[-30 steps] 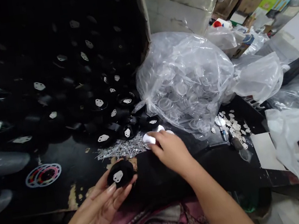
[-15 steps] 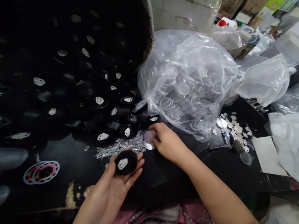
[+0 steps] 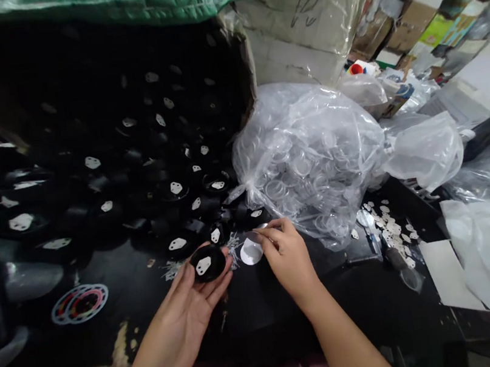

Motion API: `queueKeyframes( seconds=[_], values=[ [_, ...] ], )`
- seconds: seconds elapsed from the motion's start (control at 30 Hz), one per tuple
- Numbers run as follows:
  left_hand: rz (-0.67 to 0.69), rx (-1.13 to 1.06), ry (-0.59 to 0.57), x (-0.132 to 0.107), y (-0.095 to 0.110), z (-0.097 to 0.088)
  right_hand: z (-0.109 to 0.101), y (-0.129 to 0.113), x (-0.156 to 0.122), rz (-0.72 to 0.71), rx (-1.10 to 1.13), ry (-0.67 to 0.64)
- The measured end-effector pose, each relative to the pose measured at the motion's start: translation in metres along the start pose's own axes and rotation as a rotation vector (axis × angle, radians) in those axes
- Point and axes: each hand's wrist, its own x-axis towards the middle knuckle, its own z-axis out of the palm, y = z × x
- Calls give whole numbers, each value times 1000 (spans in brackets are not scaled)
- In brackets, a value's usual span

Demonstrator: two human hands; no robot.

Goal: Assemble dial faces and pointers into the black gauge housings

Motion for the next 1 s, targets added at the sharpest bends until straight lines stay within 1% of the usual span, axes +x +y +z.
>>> queueKeyframes(
  seconds=[0.07,0.13,0.2,0.27,0.3,0.37,0.43,0.53,0.63,0.77,0.93,1.0],
  values=[
    [4,-24,6,-5,-2,0,7,-11,-12,-76,-38,-48],
    [-18,-34,45,-9,-3,-1,16,-22,-23,-107,-23,-164],
    [-60,-35,77,-13,-2,-4,23,-27,-29,-61,91,-272],
    [-91,-47,65,-17,-1,-9,25,-29,-32,-8,208,-321],
    [-90,-55,44,-19,0,-11,25,-29,-32,4,232,-322],
    [-68,-39,15,-22,1,-16,22,-31,-32,-5,210,-275],
    [-44,16,12,-26,0,-20,19,-34,-32,-27,207,-222],
    [-36,69,19,-32,-3,-19,20,-42,-34,-35,269,-184],
    [-28,101,46,-35,-5,-16,26,-47,-36,37,284,-174],
    [-50,175,61,-35,-6,-19,26,-47,-35,177,313,-248],
    [-67,239,-6,-34,-7,-32,22,-47,-34,222,288,-320],
    [-77,251,-18,-35,-8,-36,22,-45,-33,243,313,-353]
  ],
)
